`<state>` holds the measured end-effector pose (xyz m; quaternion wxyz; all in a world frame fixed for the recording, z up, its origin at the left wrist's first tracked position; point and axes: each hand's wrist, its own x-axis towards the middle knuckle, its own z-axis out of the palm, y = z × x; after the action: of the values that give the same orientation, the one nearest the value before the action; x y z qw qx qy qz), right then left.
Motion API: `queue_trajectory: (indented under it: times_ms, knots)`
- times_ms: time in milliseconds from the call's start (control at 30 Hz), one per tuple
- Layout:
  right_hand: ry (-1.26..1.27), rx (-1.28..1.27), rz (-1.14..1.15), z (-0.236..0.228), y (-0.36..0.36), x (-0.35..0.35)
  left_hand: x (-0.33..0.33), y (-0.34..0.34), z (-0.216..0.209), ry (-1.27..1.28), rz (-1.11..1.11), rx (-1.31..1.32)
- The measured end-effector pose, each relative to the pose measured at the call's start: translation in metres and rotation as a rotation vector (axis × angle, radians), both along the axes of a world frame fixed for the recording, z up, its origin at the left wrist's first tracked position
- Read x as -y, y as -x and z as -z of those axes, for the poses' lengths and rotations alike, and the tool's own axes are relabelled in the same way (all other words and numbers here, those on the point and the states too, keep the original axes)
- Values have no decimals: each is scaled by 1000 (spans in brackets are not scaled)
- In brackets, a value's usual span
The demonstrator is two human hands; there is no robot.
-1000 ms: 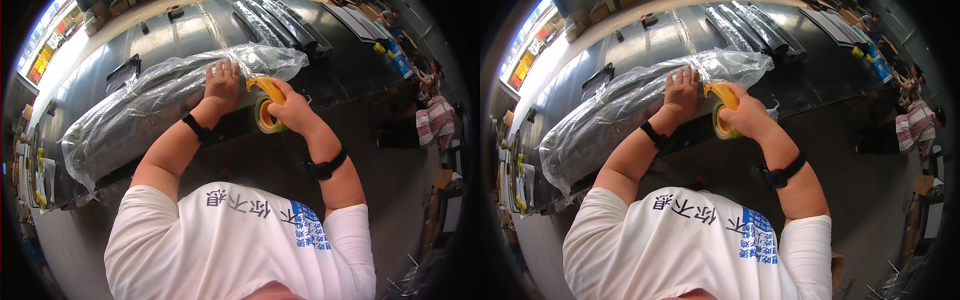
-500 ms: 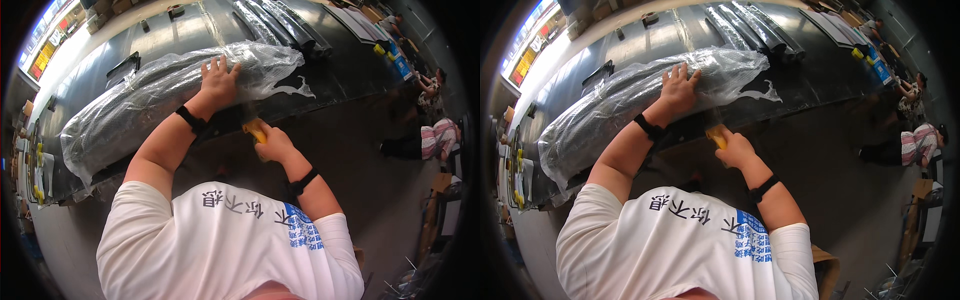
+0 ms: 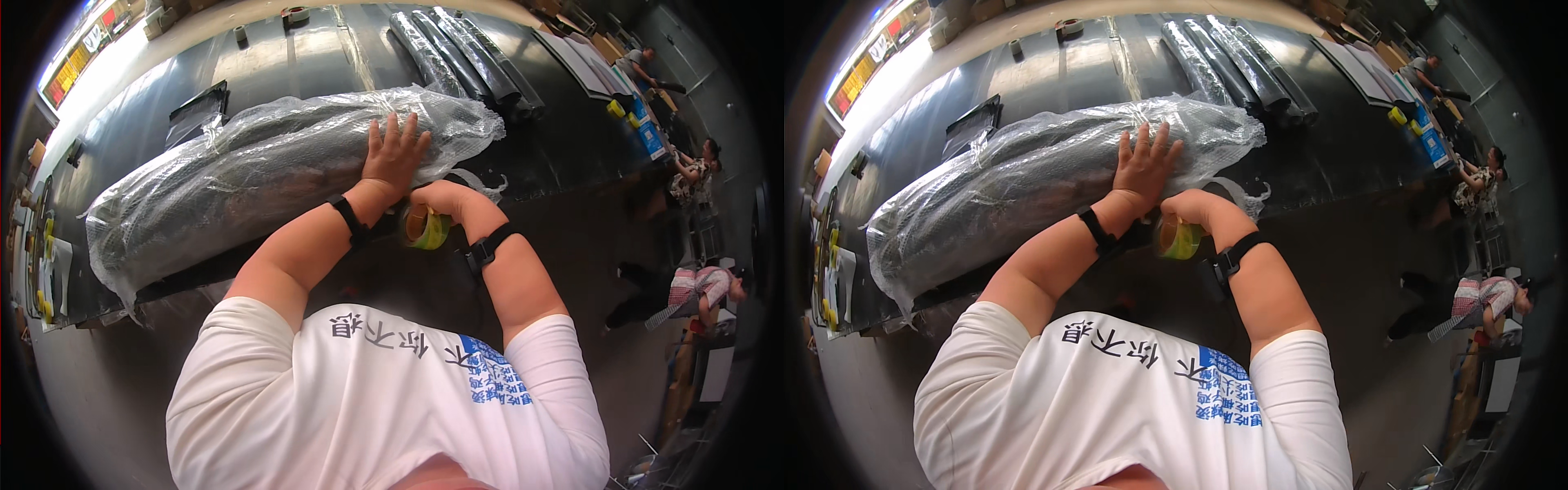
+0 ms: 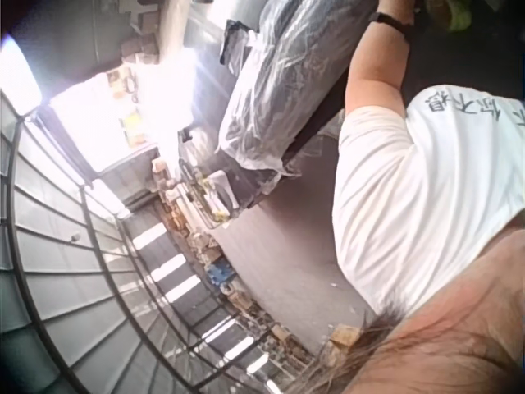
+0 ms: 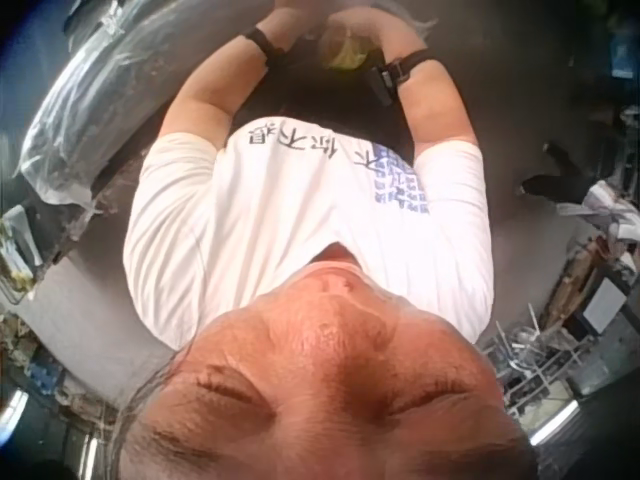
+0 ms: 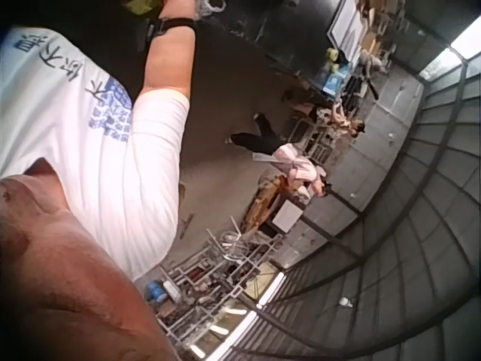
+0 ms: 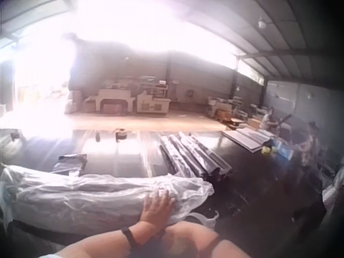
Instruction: Wrap a large part in bubble wrap and secure it with tape.
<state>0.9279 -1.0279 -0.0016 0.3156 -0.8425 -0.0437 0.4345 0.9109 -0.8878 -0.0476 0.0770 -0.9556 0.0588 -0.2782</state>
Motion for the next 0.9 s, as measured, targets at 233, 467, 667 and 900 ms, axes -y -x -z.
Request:
queue_trajectory:
  times_ms: [233, 467, 667, 900]
  knots:
    - [-32, -288, 209, 12, 13, 13, -2, -5, 9, 41, 6, 80]
    - [-611, -611, 114, -21, 21, 116, -5, -2, 11, 34, 37, 122]
    - [-1436, -452, 470, 51, 52, 203, -3, -2, 10, 30, 44, 140]
    - [-1613, -102, 1123, 89, 31, 214, -6, 60, 5, 107, 518, -830]
